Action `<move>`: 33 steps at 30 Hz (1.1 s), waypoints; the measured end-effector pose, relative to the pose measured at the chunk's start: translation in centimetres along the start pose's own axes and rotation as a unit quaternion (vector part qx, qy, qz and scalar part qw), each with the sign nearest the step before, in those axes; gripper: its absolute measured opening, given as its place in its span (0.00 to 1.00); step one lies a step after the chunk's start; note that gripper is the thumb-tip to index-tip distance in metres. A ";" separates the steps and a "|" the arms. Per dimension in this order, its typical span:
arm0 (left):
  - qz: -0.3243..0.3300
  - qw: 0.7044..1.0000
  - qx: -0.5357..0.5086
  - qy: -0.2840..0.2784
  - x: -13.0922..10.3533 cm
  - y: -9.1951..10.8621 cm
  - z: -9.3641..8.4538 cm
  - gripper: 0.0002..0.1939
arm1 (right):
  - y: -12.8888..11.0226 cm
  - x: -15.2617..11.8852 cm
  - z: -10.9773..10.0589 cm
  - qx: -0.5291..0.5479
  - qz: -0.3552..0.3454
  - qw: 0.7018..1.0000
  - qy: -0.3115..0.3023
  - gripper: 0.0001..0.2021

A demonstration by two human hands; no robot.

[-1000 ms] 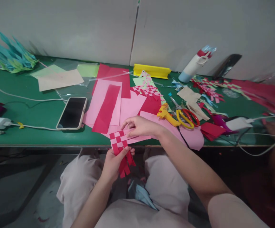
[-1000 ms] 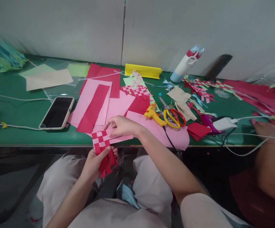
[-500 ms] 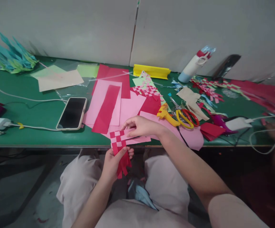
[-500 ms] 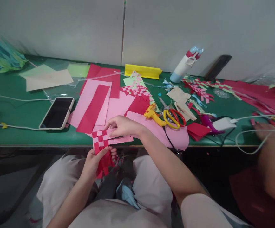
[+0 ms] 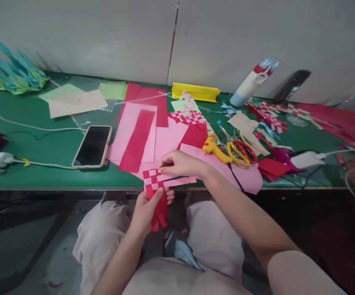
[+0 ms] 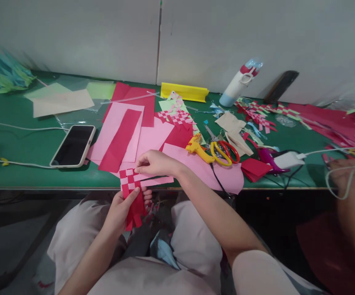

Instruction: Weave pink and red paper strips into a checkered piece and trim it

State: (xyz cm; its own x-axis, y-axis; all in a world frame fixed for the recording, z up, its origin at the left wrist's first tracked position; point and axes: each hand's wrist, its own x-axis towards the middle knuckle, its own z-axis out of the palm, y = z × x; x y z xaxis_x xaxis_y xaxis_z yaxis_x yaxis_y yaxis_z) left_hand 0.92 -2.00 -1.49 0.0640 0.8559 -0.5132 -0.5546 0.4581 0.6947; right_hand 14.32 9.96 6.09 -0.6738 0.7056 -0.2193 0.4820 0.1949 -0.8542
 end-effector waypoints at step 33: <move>0.028 0.999 0.015 0.003 -0.4 0.5 0.2 0.21 | -0.9 -0.5 0.2 -0.096 0.074 0.993 -0.001 0.16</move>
State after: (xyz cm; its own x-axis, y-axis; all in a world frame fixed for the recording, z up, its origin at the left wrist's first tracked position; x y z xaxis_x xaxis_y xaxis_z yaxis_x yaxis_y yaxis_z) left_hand 0.75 -2.01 -0.83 0.0284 0.8793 -0.4754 -0.5312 0.4161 0.7380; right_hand 14.07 9.33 6.88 -0.5888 0.7351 -0.3360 0.6729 0.2156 -0.7076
